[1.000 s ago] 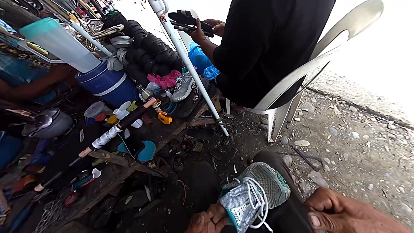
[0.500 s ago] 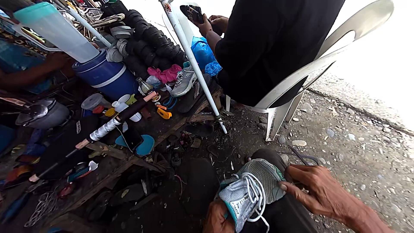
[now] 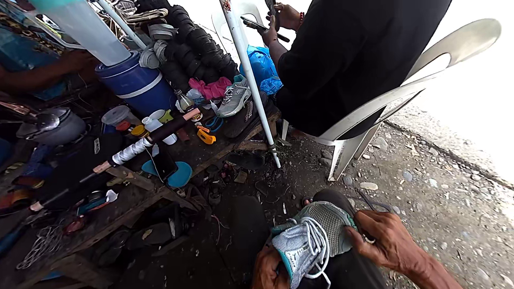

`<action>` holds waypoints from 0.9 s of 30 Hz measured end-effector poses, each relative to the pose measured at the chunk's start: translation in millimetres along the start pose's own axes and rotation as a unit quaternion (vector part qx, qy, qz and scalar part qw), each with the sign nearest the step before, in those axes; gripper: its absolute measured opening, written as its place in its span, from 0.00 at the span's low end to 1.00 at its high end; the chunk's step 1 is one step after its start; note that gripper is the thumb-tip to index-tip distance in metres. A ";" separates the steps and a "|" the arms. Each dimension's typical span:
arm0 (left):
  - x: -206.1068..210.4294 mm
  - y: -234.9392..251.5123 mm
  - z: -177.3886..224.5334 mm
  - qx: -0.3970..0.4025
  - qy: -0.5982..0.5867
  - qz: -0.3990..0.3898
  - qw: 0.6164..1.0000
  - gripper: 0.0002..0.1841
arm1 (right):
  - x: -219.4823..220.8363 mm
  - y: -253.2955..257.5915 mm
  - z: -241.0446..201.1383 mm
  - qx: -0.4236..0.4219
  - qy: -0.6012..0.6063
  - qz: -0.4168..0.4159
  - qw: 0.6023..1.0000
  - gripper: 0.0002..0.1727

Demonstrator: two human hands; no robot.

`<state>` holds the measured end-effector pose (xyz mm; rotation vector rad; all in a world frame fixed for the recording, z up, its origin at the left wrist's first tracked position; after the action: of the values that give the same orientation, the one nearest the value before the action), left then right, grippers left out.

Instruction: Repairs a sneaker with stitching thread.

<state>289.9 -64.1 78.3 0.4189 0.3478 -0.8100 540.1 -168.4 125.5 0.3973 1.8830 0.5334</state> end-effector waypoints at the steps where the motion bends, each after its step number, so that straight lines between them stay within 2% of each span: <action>1: -0.8 -0.6 0.5 0.004 -0.005 0.004 1.000 0.07 | 0.2 -0.1 0.0 -0.003 -0.006 0.003 1.000 0.29; 9: -20.5 -14.7 -11.4 -0.032 -0.055 0.026 0.998 0.10 | 2.8 -0.8 2.0 -0.005 -0.012 0.019 1.000 0.29; 15: -31.2 -24.3 -22.2 -0.047 -0.091 0.046 0.994 0.08 | 3.3 -2.3 1.4 -0.001 -0.003 0.019 1.000 0.29; 19: -33.1 -23.6 -22.1 -0.049 -0.087 0.035 0.994 0.09 | 4.0 -3.2 0.5 0.011 -0.007 0.009 1.000 0.29; 23: -22.7 -7.8 -2.3 -0.038 -0.057 -0.013 0.998 0.10 | 1.8 -3.9 -0.4 0.039 0.010 -0.018 0.999 0.28; 25: -12.7 0.0 6.7 -0.051 -0.148 -0.038 0.987 0.09 | 0.9 -4.4 -1.2 0.042 0.022 -0.027 0.999 0.29; 27: 5.8 8.0 6.1 -0.091 -0.329 -0.076 0.937 0.11 | 0.3 -5.7 -0.5 0.048 0.042 -0.035 0.997 0.30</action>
<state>300.5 -65.7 82.7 -0.0678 -0.1755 -1.0092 539.4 -173.1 122.4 0.3756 2.0017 0.4210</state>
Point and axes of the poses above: each hand's wrist, its own y-axis towards the middle knuckle, its own x-axis out of the palm, z = x × y, the point moved 8 cm from there along y, towards the middle knuckle, and after that the axes turned 5 degrees about -z, right-handed, at the moved point
